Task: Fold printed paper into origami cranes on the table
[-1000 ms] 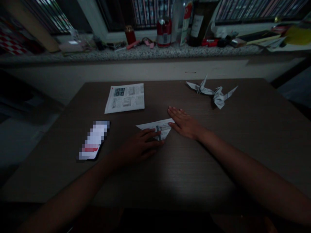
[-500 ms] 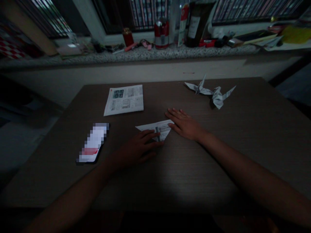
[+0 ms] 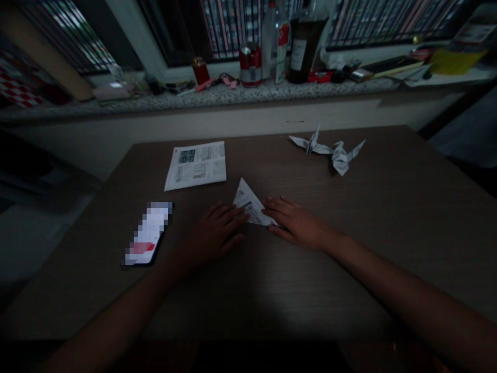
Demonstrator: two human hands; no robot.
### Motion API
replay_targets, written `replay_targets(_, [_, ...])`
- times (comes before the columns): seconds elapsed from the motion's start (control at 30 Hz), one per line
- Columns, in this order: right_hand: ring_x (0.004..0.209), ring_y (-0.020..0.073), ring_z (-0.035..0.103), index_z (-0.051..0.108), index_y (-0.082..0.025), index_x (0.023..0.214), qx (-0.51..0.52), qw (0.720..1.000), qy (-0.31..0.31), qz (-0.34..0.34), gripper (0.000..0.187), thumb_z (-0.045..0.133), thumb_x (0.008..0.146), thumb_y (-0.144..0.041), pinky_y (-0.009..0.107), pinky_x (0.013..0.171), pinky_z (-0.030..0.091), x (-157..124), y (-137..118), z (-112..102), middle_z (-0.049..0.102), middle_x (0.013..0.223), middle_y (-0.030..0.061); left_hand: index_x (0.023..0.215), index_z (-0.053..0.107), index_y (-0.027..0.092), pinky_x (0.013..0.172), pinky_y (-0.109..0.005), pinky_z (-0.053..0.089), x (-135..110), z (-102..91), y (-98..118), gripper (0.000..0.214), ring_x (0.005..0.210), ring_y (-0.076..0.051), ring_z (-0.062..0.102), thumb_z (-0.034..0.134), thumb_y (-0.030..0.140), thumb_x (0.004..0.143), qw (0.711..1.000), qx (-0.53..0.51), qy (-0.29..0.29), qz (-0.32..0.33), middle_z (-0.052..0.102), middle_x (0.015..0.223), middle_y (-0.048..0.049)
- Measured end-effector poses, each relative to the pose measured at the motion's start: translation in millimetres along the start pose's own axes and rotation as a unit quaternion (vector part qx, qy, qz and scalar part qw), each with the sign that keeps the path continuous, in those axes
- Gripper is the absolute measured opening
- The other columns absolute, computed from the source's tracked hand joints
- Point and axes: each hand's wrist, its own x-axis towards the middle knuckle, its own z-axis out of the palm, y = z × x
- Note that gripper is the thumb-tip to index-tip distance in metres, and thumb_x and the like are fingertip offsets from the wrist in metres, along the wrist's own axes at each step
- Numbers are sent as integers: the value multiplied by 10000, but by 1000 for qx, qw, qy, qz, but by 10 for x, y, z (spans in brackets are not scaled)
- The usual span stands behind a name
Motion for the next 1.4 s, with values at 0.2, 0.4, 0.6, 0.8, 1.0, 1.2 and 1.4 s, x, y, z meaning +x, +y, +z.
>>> replay_targets(0.2, [1502,351,394,550,-191,1483,-17,1000,-21,-2,510,531,1034,-432,593,1200,379,-46,-265,24,444,1609,185,1482,513,180,1160,-497,390,102,-73,53,500,1403,-298,496,403,465,1086,999,-6,-3,-38,534,1540,-112])
replay_targets(0.4, [1424,345,485,569,-235,1460,10,1000,3,-4,464,536,1030,-405,579,1151,440,13,-303,6,526,1533,162,1459,524,146,1190,-493,362,232,-61,21,491,1394,-297,515,417,441,1081,999,-4,1,-40,548,1516,-148])
replay_targets(0.6, [1235,328,605,677,-226,1286,4,997,64,33,329,540,1024,-372,547,1039,527,104,-128,-57,648,1306,160,1455,515,127,1228,-532,318,348,34,-50,521,1454,-318,454,486,458,1053,1000,-23,3,-16,512,1537,-184])
replay_targets(0.8, [1118,312,669,708,-184,1195,-26,992,108,64,298,519,1035,-349,501,957,578,110,39,-58,690,1207,172,1432,527,175,1264,-522,277,371,106,-82,486,1492,-285,414,558,444,1028,997,-74,8,6,522,1547,-126])
replay_targets(1.0, [1369,306,563,612,-251,1393,24,996,75,31,386,555,1027,-359,542,1122,489,84,67,-42,612,1459,135,1377,549,214,1250,-495,338,329,165,-94,382,1449,-255,471,596,324,1015,991,-130,24,29,521,1541,-104])
replay_targets(1.2, [1441,301,497,624,-229,1396,62,997,39,26,416,627,992,-328,506,1174,451,49,74,3,538,1552,130,1333,586,199,1234,-515,364,310,178,-86,331,1472,-280,441,595,306,1020,990,-130,36,36,491,1564,-117])
replay_targets(1.4, [1392,292,554,661,-224,1350,85,995,45,37,375,646,982,-298,485,1147,482,43,59,14,581,1514,122,1353,576,188,1192,-485,423,316,205,-94,359,1423,-285,500,604,311,1016,992,-117,39,36,508,1553,-118])
